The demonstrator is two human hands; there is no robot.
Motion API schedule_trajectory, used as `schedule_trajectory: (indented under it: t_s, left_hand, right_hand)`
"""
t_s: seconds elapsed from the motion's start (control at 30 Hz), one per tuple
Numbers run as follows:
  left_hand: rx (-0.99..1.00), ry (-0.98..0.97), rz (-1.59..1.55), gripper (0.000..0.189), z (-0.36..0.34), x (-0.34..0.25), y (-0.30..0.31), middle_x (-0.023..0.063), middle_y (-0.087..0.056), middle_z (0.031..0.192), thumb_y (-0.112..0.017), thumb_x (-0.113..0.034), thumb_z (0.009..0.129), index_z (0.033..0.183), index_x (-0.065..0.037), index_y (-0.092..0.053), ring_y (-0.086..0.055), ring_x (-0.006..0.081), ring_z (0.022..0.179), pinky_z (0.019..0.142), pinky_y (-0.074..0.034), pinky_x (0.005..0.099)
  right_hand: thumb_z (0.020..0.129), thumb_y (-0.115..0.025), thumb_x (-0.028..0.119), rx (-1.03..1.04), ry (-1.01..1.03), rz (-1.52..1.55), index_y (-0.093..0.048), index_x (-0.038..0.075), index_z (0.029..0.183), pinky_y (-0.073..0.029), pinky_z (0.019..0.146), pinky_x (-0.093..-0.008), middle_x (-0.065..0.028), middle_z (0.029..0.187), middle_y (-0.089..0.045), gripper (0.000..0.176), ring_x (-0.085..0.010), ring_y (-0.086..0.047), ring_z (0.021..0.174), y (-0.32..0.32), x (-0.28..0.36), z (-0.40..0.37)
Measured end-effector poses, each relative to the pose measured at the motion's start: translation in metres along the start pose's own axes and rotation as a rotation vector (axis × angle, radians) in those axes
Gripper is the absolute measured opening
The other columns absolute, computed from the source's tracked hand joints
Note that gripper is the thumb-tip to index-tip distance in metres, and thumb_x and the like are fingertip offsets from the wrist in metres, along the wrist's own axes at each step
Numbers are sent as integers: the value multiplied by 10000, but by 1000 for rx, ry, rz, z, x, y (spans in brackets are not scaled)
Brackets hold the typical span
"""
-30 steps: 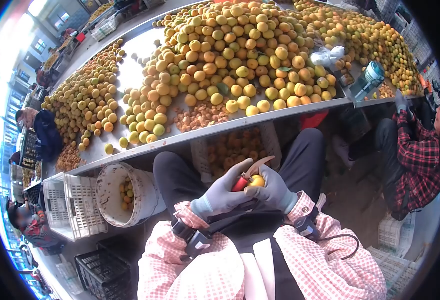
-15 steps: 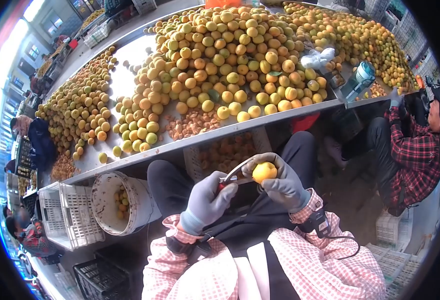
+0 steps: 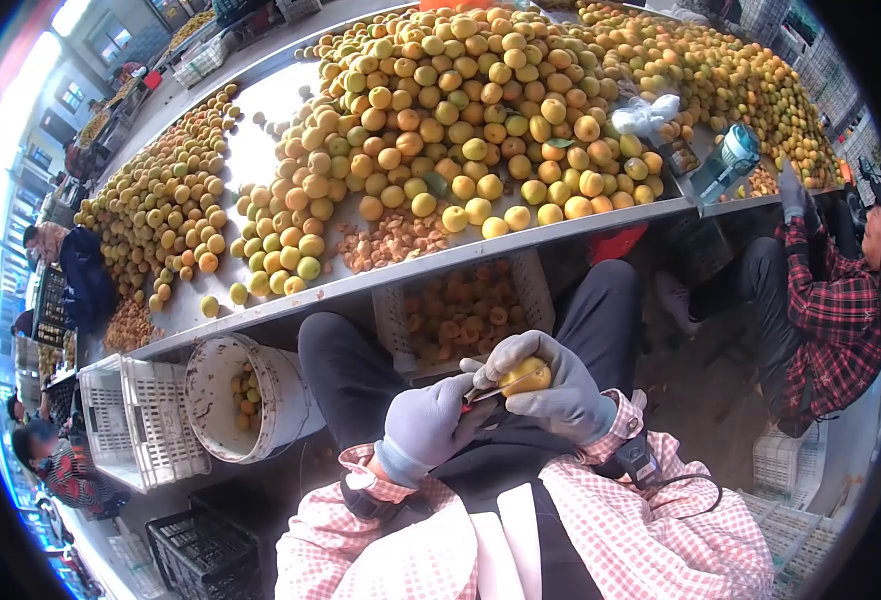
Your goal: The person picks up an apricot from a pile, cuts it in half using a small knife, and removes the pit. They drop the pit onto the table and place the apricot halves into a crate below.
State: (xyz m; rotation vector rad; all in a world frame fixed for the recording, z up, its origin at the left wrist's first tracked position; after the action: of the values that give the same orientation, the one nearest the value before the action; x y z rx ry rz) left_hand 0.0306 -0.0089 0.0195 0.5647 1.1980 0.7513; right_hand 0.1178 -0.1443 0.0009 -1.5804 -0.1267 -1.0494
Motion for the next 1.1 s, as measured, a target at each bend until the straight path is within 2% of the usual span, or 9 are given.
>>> schedule_trajectory:
  t_s: [0.23,0.4,0.47,0.57,0.63,0.87,0.93,1.1]
  left_hand:
    - [49,34,-15,298,-10,2,-7,129,-638,754,-710,-245,817,1012,-53,-593,-625,314,609,530,-486,371]
    - [41,43,-10,316,-13,8,-11,128,-646,768,-719,-233,804,1033,-52,-596,-630,314,618,535,-489,366]
    - [-13,9,2,411,-14,10,-11,120,-648,765,-749,-155,728,1085,-56,-569,-637,317,628,538,-485,373]
    - [-63,10,12,403,-13,8,-11,119,-650,760,-753,-158,723,1069,-61,-572,-636,314,621,532,-483,374]
    - [-66,6,17,389,-13,6,-11,120,-651,762,-746,-146,727,1065,-62,-573,-637,313,620,532,-483,376]
    - [-17,29,-9,341,-17,5,-12,124,-645,759,-712,-88,748,1058,-61,-574,-637,320,628,539,-487,379]
    - [-21,21,-9,341,-16,5,-11,125,-642,758,-707,-84,742,1055,-60,-573,-635,323,628,541,-486,382]
    - [-42,-8,-23,351,-12,9,-14,127,-630,748,-689,-74,718,1047,-53,-567,-625,340,630,550,-484,400]
  right_hand:
    - [771,-669,-76,-88,-102,-69,-559,28,1073,-452,978,-306,-92,1099,-596,338,-171,-581,1088,3,-4,-6]
    - [780,-652,-86,-91,-82,-108,-559,31,1063,-457,961,-301,-80,1078,-591,320,-158,-581,1057,-2,-5,-4]
    - [782,-646,-89,-74,-69,-127,-557,32,1061,-459,953,-299,-77,1071,-590,317,-154,-582,1046,-5,-5,-2]
    - [781,-647,-89,-113,-57,-52,-553,32,1065,-460,942,-295,-77,1068,-589,323,-150,-584,1031,-9,-2,-1]
    - [767,-666,-79,-103,-51,-96,-536,15,1046,-335,1119,-431,-91,1048,-584,322,-204,-616,1020,-8,-2,0]
    - [751,-666,-86,-152,-64,-98,-540,18,1045,-332,1119,-419,-80,1018,-582,336,-191,-617,992,-12,0,-3]
    - [740,-661,-86,-106,-16,-204,-545,21,1041,-331,1117,-406,-72,1005,-583,340,-180,-616,977,-13,1,-2]
    - [733,-649,-89,-91,-47,-237,-549,26,1034,-322,1121,-394,-66,1001,-586,338,-174,-615,971,-12,5,1]
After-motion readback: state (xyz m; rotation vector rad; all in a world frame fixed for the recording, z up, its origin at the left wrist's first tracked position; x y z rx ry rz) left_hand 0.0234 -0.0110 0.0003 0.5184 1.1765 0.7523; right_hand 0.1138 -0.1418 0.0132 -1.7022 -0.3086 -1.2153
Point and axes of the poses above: each hand's wrist, its own z-axis towards the middle knuckle, its own y-axis out of the back of the hand, x = y × z, the point moved 4 cm from there along z, towards the middle knuckle
